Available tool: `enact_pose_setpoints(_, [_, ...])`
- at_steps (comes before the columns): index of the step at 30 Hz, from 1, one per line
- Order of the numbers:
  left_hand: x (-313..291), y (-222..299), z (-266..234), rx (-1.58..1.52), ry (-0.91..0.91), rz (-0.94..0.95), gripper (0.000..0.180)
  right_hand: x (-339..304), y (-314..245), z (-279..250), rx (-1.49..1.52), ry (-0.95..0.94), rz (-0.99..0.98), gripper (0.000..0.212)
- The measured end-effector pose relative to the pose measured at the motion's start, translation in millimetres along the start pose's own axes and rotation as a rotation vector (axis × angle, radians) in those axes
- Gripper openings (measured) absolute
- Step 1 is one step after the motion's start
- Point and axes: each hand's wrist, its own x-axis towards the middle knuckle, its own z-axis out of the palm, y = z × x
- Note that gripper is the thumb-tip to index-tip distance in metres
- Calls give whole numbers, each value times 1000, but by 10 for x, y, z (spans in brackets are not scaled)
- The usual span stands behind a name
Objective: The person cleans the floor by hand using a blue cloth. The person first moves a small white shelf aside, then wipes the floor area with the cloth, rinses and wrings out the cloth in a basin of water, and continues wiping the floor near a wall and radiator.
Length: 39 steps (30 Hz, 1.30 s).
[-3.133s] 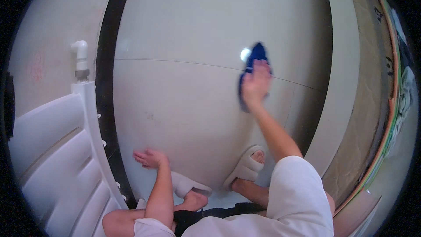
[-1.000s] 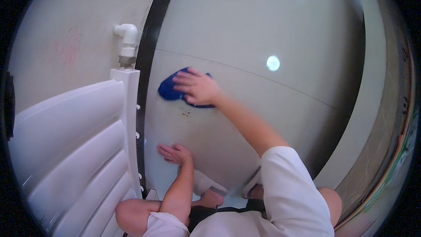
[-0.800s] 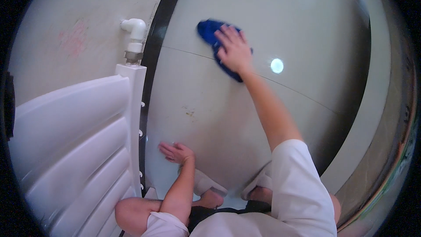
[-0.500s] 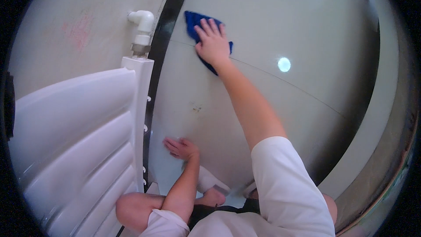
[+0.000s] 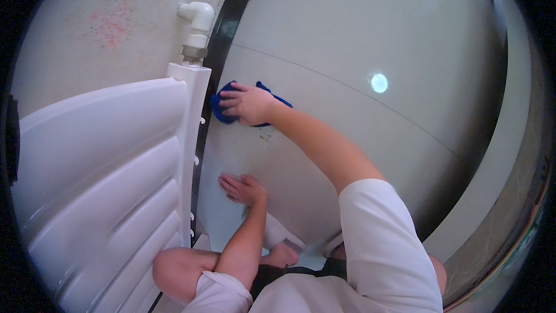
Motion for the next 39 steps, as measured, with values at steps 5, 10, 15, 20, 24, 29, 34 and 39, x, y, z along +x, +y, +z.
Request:
enact_pose_setpoints(5, [21, -48, 66, 53, 24, -12, 75, -138, 143, -172, 157, -22, -107, 48])
enact_pose_setpoints(10, [56, -78, 66, 54, 33, -18, 76, -707, 689, -829, 19, 96, 170, 53])
enact_pose_setpoints(15, [44, -51, 57, 34, 24, -17, 76, -1795, 1190, -1415, -271, 350, 610, 60])
enact_pose_setpoints(20, [26, -20, 32, 10, 2, -12, 76, -3230, 1034, -1579, -441, 584, 1047, 56])
enact_pose_setpoints(24, [28, 2, 26, 18, -19, -38, 75, -4266, 421, -1274, -567, 627, 1430, 58])
enact_pose_setpoints(29, [-21, 42, 36, 54, -6, -33, 73, -4369, -413, -716, -644, 626, 1666, 63])
enact_pose_setpoints(34, [57, -52, 63, 60, 23, -25, 73, -3309, -1042, -243, -434, 504, 1526, 72])
enact_pose_setpoints(39, [53, -89, 117, 36, 74, 12, 73, -1904, -1463, 225, -214, 385, 1400, 74])
